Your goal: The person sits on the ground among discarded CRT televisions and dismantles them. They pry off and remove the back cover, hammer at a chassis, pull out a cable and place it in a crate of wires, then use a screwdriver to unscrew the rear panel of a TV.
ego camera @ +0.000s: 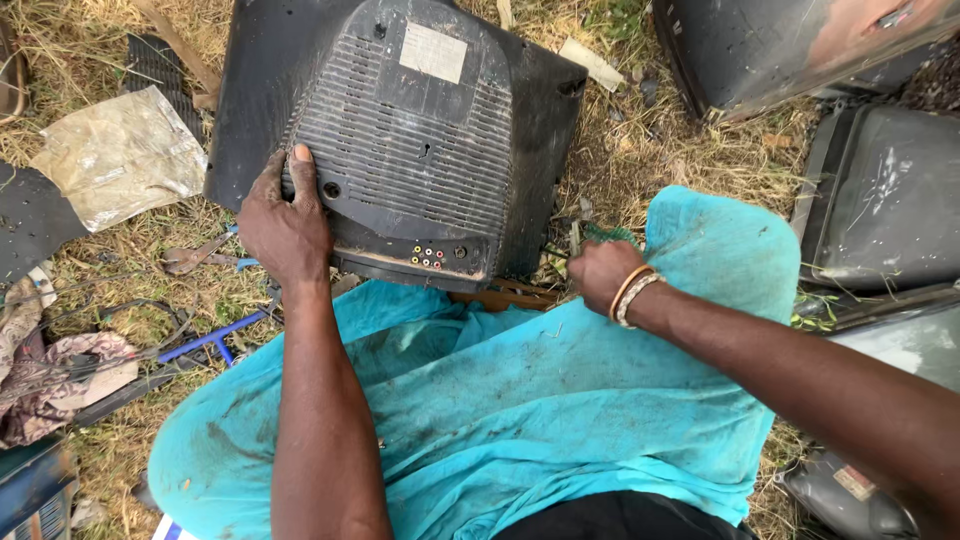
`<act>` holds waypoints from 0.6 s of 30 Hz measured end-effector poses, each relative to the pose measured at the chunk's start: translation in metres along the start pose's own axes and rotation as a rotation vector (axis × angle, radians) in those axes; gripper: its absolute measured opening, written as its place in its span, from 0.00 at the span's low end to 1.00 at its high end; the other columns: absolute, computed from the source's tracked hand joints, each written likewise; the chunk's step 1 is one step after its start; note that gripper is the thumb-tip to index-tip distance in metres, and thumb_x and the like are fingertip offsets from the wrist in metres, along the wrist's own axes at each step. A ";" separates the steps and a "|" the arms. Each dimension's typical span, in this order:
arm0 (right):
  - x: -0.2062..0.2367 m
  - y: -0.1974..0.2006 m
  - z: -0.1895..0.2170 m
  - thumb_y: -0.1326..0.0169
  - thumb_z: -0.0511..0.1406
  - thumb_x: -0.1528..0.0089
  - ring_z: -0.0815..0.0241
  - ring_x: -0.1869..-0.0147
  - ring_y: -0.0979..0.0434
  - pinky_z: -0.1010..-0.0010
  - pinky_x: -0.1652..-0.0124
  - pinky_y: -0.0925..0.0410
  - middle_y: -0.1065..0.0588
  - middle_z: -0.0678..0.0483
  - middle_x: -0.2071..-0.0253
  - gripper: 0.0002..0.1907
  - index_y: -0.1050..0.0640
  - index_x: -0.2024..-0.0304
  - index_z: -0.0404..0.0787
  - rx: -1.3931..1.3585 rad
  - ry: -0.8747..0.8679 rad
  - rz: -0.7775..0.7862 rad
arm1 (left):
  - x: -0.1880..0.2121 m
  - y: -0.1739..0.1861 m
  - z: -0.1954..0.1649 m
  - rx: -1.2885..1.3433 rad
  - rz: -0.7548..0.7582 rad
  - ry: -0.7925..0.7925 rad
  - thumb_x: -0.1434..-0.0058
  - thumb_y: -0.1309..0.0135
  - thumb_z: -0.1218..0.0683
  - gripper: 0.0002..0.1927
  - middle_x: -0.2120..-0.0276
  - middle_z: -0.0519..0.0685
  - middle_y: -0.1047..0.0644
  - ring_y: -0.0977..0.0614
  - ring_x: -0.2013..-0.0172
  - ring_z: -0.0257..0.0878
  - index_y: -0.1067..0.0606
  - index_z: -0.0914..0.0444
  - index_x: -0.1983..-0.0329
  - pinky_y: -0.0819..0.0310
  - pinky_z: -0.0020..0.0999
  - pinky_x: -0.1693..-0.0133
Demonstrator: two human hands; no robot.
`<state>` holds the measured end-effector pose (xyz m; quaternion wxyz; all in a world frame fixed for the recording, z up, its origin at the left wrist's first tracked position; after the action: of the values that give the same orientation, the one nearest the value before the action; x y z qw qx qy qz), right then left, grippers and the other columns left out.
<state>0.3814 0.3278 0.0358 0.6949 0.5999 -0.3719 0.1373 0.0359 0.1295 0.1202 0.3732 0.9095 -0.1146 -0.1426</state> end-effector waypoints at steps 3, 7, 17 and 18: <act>-0.007 -0.008 -0.017 0.44 0.36 0.41 0.43 0.57 0.17 0.55 0.54 0.25 0.20 0.41 0.62 0.08 0.16 0.66 0.40 -0.263 -0.210 -0.041 | 0.000 -0.001 0.001 -0.007 0.023 0.029 0.29 0.45 0.37 0.29 0.55 0.64 0.18 0.15 0.54 0.57 0.19 0.69 0.48 0.23 0.45 0.51; -0.020 -0.017 -0.042 0.42 0.38 0.43 0.47 0.56 0.16 0.60 0.52 0.25 0.20 0.45 0.63 0.11 0.15 0.61 0.41 -0.325 -0.200 0.037 | 0.001 -0.001 -0.002 0.025 0.018 0.004 0.28 0.45 0.37 0.30 0.53 0.65 0.18 0.16 0.51 0.57 0.19 0.70 0.47 0.24 0.46 0.48; -0.004 0.025 -0.012 0.41 0.36 0.46 0.40 0.58 0.18 0.49 0.56 0.25 0.20 0.42 0.63 0.05 0.19 0.71 0.41 -0.088 -0.067 -0.067 | 0.007 -0.003 0.001 -0.031 -0.020 0.017 0.29 0.44 0.39 0.27 0.54 0.65 0.18 0.17 0.53 0.59 0.18 0.68 0.47 0.24 0.48 0.50; -0.004 0.030 -0.019 0.41 0.36 0.46 0.40 0.57 0.18 0.49 0.56 0.25 0.20 0.42 0.63 0.06 0.19 0.70 0.41 -0.130 -0.150 -0.026 | 0.005 -0.003 0.002 -0.005 -0.031 -0.004 0.29 0.44 0.39 0.28 0.54 0.65 0.18 0.16 0.52 0.59 0.19 0.69 0.47 0.24 0.47 0.49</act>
<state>0.3660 0.3543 0.0550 0.7044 0.5668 -0.4232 0.0586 0.0404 0.1286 0.1164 0.3732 0.9099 -0.1008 -0.1503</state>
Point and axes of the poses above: each hand's wrist, its own x-axis away from the middle knuckle, its own y-axis out of the back of the hand, z = x × y, the point moved 5 cm from there along -x, towards the middle knuckle
